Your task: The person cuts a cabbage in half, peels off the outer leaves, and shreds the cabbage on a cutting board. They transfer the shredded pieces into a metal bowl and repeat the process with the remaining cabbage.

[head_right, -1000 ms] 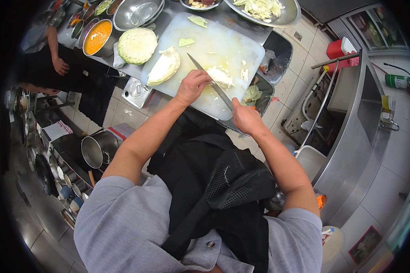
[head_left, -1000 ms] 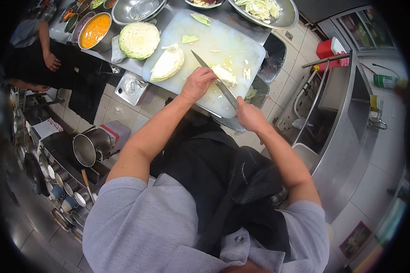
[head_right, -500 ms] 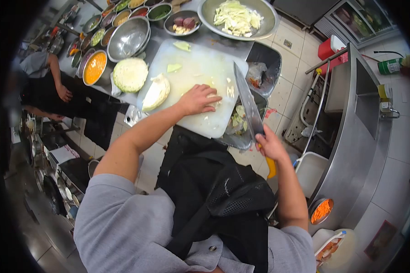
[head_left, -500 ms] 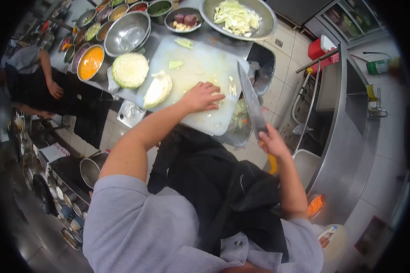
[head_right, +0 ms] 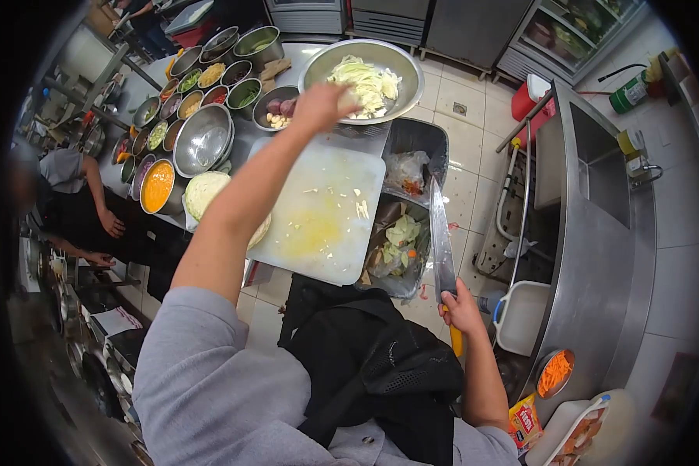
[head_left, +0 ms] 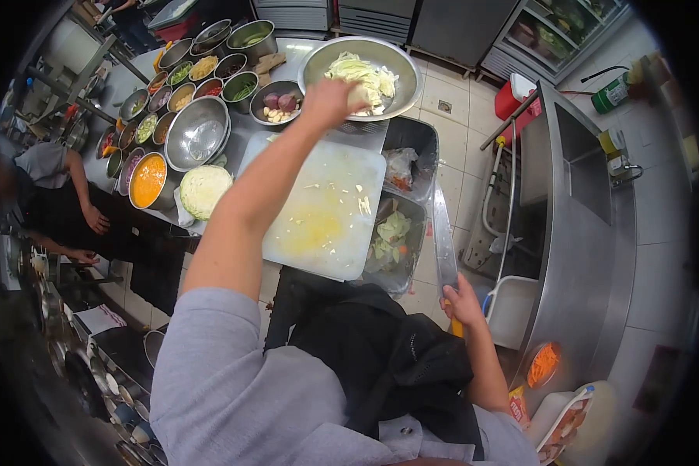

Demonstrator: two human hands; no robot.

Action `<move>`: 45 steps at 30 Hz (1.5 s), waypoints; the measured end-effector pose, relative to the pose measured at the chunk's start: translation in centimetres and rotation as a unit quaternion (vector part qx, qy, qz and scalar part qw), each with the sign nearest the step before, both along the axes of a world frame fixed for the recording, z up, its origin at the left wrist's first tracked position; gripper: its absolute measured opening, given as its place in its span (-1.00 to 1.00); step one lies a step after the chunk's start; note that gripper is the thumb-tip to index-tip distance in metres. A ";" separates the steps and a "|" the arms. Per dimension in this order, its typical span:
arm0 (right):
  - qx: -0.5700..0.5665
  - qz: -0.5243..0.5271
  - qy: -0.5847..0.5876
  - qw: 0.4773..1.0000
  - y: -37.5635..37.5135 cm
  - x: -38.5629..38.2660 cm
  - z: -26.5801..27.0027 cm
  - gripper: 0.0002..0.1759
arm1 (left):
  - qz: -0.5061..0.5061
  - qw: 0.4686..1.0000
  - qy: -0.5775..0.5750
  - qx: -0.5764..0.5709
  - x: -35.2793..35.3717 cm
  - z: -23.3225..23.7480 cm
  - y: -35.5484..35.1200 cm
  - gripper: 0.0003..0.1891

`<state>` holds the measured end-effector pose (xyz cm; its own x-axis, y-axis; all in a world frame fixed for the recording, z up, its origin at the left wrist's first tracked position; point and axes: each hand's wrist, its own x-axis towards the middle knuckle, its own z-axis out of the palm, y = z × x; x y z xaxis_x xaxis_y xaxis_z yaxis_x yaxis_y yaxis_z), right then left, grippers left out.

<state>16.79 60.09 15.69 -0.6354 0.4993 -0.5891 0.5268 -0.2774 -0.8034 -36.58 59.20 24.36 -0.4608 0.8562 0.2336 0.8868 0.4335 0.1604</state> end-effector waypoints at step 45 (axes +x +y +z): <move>0.174 0.330 -0.048 0.926 -0.7 -13.4 0.2 -0.82 | 0.196 0.968 -0.102 0.123 20.1 -9.6 -23.8 -0.44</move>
<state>3.40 59.37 15.86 -0.8233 0.1898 -0.5349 0.5626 0.3977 -0.7248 -16.51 35.36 14.76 -0.7964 0.5369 0.2783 0.6016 0.6560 0.4558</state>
